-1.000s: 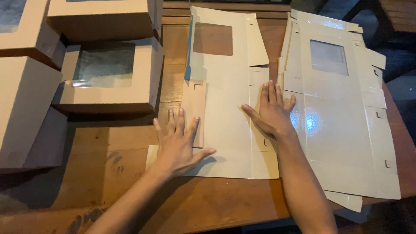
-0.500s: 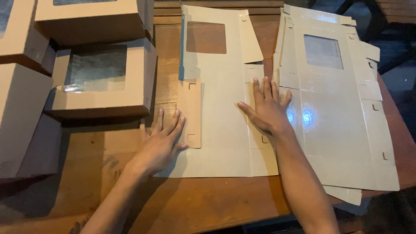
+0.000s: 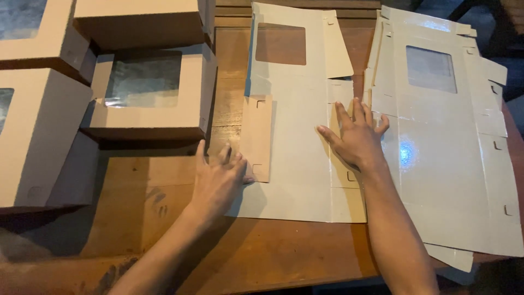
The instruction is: The person is assembling cardboard boxes with clear windows by folding the pre-scored templates and tucking the flaps into place.
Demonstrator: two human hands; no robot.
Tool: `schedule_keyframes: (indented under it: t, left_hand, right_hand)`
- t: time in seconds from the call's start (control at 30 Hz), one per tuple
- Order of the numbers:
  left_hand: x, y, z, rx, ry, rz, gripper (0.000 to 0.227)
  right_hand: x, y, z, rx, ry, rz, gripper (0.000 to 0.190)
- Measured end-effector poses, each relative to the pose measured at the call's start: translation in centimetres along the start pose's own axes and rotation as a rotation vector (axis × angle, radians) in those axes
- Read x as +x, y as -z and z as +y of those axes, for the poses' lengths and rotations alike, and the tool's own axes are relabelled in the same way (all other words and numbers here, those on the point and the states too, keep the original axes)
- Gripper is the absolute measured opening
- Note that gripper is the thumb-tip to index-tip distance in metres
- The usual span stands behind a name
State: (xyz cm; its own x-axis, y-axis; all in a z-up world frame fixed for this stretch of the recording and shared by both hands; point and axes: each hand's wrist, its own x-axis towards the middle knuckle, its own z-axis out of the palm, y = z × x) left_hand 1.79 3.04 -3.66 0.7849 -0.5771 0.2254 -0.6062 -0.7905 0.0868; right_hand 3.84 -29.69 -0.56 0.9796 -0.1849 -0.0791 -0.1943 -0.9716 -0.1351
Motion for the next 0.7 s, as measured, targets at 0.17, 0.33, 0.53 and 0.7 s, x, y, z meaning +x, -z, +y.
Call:
schedule_keyframes:
  t: [0.17, 0.33, 0.53, 0.7]
  left_hand:
    - [-0.6, 2.1, 2.5, 0.118, -0.025, -0.002, 0.025]
    - [-2.3, 1.1, 5.0, 0.323, -0.008, 0.132, 0.013]
    - [-2.6, 1.7, 8.1, 0.331, 0.149, -0.384, 0.113]
    - [-3.1, 2.8, 7.9, 0.309, 0.093, -0.375, 0.13]
  right_hand:
    - [-0.1, 0.0, -0.2, 0.031, -0.007, -0.004, 0.078]
    - [0.0, 1.3, -1.2, -0.004, -0.095, -0.156, 0.085]
    - [0.2, 1.2, -1.1, 0.003, -0.089, -0.153, 0.084]
    - [0.1, 0.7, -0.9, 0.02, -0.076, -0.134, 0.082]
